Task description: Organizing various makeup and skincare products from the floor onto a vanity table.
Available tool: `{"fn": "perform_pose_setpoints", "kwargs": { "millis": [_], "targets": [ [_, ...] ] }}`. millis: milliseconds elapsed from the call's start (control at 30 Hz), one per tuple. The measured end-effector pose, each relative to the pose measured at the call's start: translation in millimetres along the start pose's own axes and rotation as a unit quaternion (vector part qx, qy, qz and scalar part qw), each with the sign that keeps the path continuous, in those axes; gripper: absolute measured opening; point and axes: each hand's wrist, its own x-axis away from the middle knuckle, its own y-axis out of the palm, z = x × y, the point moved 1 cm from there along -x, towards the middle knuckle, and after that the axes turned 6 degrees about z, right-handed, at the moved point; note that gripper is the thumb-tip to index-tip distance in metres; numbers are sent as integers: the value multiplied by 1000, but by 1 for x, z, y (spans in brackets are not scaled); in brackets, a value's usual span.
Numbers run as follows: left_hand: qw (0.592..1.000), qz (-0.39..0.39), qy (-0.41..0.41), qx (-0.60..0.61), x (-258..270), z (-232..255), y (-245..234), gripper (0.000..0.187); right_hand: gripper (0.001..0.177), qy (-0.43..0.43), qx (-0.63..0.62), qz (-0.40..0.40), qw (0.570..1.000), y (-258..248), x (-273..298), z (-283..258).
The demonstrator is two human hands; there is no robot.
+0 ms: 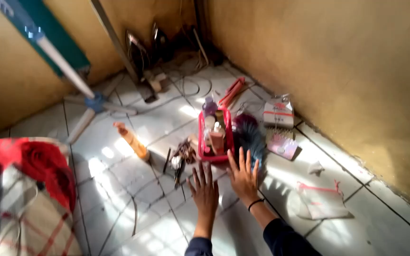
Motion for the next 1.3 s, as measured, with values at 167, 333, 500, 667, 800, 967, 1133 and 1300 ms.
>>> {"fn": "perform_pose_setpoints", "kwargs": {
  "millis": [167,333,500,667,800,967,1133,1300],
  "targets": [
    [1000,-18,3,-13,-7,12,28,72,64,6,-29,-38,999,27,-7,9],
    [999,-10,28,-15,25,10,62,67,64,-4,-30,-46,998,31,-4,16],
    [998,-60,13,-25,37,23,70,61,60,11,-104,-63,992,31,-7,17],
    [998,-25,-34,36,42,20,74,64,42,51,-145,-61,986,32,-9,20],
    [999,-7,-3,-34,53,12,85,62,34,106,-126,-97,982,31,-6,26],
    [999,29,-14,-16,56,11,93,61,30,100,-94,-81,987,28,-3,39],
    [1000,22,-20,1,52,14,84,58,27,100,-86,-93,987,29,10,50],
    [999,28,11,16,52,11,87,59,26,89,-139,-67,984,17,18,49]
  ]
}}
